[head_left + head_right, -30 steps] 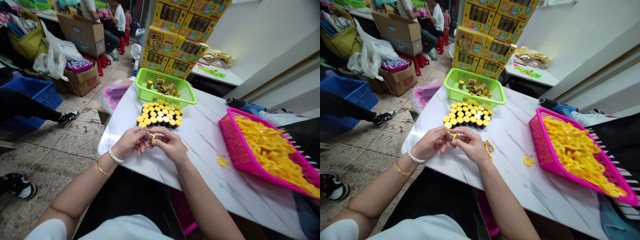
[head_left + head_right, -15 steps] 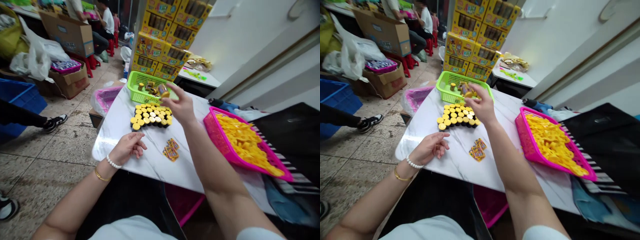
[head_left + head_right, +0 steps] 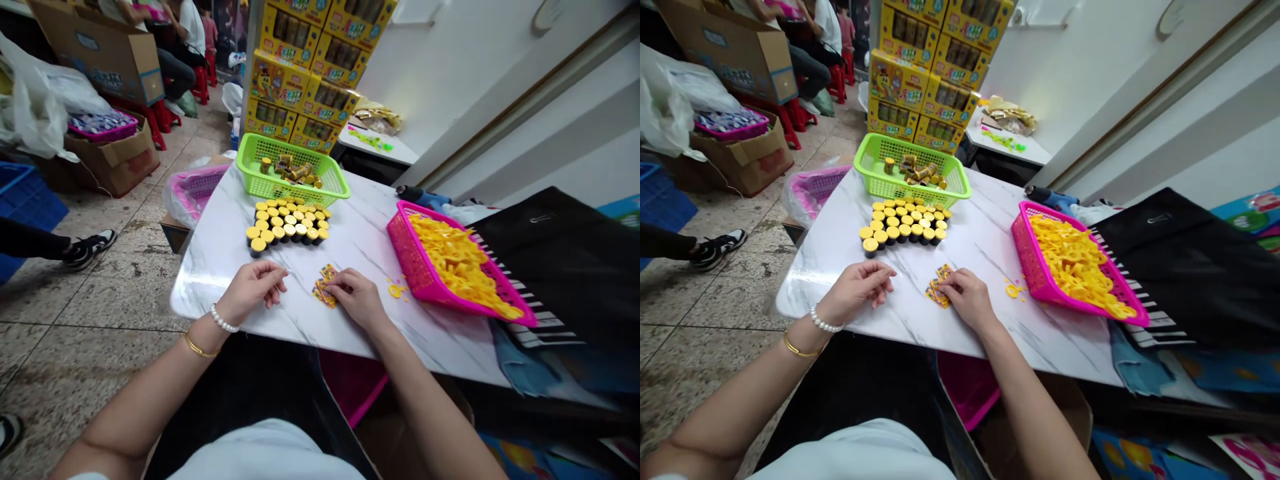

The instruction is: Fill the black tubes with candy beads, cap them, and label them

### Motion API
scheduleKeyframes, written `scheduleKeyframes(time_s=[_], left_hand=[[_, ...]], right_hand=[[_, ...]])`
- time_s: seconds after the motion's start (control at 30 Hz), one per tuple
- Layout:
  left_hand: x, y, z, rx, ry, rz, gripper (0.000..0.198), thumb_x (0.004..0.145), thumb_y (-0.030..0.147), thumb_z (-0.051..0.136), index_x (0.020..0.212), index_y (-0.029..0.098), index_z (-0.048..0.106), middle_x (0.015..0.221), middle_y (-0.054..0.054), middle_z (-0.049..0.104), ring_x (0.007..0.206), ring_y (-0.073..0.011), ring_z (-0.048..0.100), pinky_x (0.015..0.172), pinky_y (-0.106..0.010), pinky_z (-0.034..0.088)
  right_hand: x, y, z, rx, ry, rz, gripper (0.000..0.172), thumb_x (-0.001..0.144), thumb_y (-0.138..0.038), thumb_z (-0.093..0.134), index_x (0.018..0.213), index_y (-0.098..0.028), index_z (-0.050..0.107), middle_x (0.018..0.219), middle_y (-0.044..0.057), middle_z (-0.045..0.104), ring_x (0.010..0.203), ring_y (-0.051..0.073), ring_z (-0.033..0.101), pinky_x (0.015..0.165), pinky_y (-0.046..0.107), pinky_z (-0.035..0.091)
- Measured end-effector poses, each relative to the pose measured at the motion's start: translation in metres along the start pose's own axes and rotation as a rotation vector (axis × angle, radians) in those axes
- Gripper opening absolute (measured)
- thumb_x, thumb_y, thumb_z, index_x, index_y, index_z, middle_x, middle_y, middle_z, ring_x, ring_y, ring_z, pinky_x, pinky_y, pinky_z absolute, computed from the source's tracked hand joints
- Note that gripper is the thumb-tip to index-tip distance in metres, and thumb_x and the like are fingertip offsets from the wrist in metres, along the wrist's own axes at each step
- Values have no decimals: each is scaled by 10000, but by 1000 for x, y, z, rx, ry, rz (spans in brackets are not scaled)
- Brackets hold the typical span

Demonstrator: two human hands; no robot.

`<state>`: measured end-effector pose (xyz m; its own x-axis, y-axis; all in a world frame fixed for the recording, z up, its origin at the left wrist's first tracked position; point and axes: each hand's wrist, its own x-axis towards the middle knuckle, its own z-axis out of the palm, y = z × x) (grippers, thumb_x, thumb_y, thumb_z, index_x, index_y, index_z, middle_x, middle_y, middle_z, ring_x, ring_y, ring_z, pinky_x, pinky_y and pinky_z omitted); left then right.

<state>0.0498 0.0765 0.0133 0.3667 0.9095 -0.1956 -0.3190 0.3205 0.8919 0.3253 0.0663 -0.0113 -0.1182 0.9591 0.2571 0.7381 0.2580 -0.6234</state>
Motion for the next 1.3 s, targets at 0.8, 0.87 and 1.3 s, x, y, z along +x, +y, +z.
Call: scheduleKeyframes(time_s=[0.8, 0.87, 1.3], left_hand=[[-8, -10, -1, 505, 293, 257, 344, 829, 474, 621, 809, 140, 703, 728, -41, 685, 652, -144, 584, 614, -243, 437], [-9, -11, -3, 505, 289, 243, 333, 825, 468, 628, 844, 145, 705, 742, -42, 695, 642, -142, 592, 609, -240, 450], [-33, -5, 15, 275, 305, 270, 356, 853, 485, 643, 792, 147, 737, 624, -18, 647, 490, -85, 506, 479, -194, 399]], right_hand=[[16, -84, 60, -240, 142, -36, 472, 968, -423, 477, 571, -174, 534, 544, 18, 539, 509, 108, 431, 541, 270, 275], [11, -76, 60, -482, 143, -99, 392, 969, -347, 504, 644, -168, 632, 646, 44, 610, 552, 119, 468, 543, 282, 249], [8, -97, 42, 156, 265, 14, 460, 944, -424, 581, 561, -169, 569, 558, -19, 524, 532, 101, 472, 571, 260, 377]])
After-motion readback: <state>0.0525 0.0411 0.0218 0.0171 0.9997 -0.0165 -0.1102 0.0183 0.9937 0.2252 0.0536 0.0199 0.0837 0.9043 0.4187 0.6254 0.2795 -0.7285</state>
